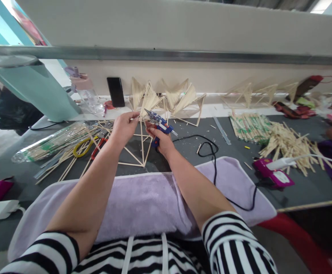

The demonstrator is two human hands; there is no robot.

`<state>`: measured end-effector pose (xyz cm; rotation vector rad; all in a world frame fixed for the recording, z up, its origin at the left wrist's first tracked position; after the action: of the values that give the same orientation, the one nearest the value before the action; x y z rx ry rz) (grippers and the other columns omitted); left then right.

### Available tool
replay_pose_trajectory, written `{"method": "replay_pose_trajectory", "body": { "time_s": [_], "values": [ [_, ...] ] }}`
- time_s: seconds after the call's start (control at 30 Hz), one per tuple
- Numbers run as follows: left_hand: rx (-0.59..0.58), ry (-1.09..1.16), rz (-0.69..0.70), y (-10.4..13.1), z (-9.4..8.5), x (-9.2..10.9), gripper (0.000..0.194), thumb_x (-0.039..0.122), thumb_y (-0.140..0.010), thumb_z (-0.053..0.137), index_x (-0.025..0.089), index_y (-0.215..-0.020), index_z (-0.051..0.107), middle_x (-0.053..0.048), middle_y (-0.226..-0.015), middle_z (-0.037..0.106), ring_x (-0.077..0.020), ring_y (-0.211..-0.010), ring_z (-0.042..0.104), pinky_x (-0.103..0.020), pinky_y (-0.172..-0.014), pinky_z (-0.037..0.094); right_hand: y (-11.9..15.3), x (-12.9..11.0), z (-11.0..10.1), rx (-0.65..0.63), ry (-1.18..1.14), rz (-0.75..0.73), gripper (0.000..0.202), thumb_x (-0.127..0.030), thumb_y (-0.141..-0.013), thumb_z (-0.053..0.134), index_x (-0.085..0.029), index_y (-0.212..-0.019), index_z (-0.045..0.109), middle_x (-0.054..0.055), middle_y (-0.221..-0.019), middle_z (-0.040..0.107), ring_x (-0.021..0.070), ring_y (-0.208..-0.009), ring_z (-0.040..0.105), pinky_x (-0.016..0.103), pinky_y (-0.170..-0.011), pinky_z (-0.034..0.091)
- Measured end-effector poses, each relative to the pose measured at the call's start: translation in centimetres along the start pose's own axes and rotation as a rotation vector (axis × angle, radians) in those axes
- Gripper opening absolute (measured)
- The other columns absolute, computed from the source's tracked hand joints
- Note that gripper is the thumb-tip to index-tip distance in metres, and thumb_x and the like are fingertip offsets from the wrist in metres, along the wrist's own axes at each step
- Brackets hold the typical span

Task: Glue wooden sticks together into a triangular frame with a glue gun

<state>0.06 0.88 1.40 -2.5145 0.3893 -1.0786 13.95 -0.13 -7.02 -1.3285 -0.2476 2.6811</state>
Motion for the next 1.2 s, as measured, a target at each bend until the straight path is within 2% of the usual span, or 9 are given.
{"method": "replay_pose_trajectory", "body": {
  "time_s": [0.27,0.43,0.7,1.03,1.2],
  "values": [
    [-0.027,0.091,-0.029,0.0,0.3,-0.5,0.03,0.014,-0.085,0.048,0.017,-0.103,0.071,-0.006,-0.096,0.074,-0.0195,-0.092,0.066,-0.032,-0.088,0.049,0.1,0.1,0.1,-0.003,0.019,0.009,0.018,-0.024,-0.062,0.076,-0.022,-0.079,0.07,0.0,-0.096,0.076,0.0202,-0.103,0.069,0.034,-0.093,0.057],
    [-0.026,0.147,-0.005,0.0,0.4,-0.6,0.023,0.025,-0.086,0.053,0.018,-0.098,0.072,-0.006,-0.094,0.074,-0.0187,-0.087,0.065,-0.03,-0.082,0.051,0.1,0.2,0.2,-0.037,0.025,-0.014,0.02,-0.024,-0.065,0.074,-0.022,-0.084,0.073,0.0,-0.098,0.076,0.0193,-0.102,0.069,0.032,-0.093,0.056],
    [-0.003,0.195,0.009,-0.3,1.1,-1.6,0.017,0.026,-0.083,0.056,0.019,-0.09,0.07,-0.003,-0.088,0.072,-0.0175,-0.081,0.064,-0.029,-0.077,0.052,0.1,0.2,0.2,-0.026,0.04,-0.009,0.02,-0.026,-0.063,0.075,-0.022,-0.082,0.071,0.001,-0.098,0.075,0.0196,-0.104,0.069,0.031,-0.091,0.057],
    [-0.008,0.194,-0.023,-0.6,1.3,-1.9,0.02,0.027,-0.083,0.058,0.019,-0.095,0.072,-0.004,-0.091,0.073,-0.0197,-0.09,0.065,-0.031,-0.081,0.053,0.2,0.1,0.2,0.007,0.059,-0.004,0.019,-0.028,-0.062,0.075,-0.023,-0.079,0.071,0.001,-0.099,0.075,0.0216,-0.105,0.068,0.034,-0.091,0.057],
    [-0.004,0.192,-0.018,-0.5,1.3,-1.7,0.021,0.028,-0.082,0.059,0.018,-0.095,0.073,-0.004,-0.09,0.073,-0.0197,-0.09,0.065,-0.031,-0.081,0.053,0.2,0.1,0.0,-0.005,0.036,-0.002,0.018,-0.027,-0.062,0.076,-0.023,-0.079,0.071,0.001,-0.099,0.075,0.0198,-0.101,0.069,0.033,-0.09,0.057]
  ]
}}
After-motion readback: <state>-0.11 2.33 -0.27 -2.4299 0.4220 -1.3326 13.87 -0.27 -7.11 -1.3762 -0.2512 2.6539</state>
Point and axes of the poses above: each hand's wrist, its own y-axis away from the middle knuckle, its own z-axis out of the palm, x = y × z, the point moved 3 cm from there along -y, towards the middle knuckle
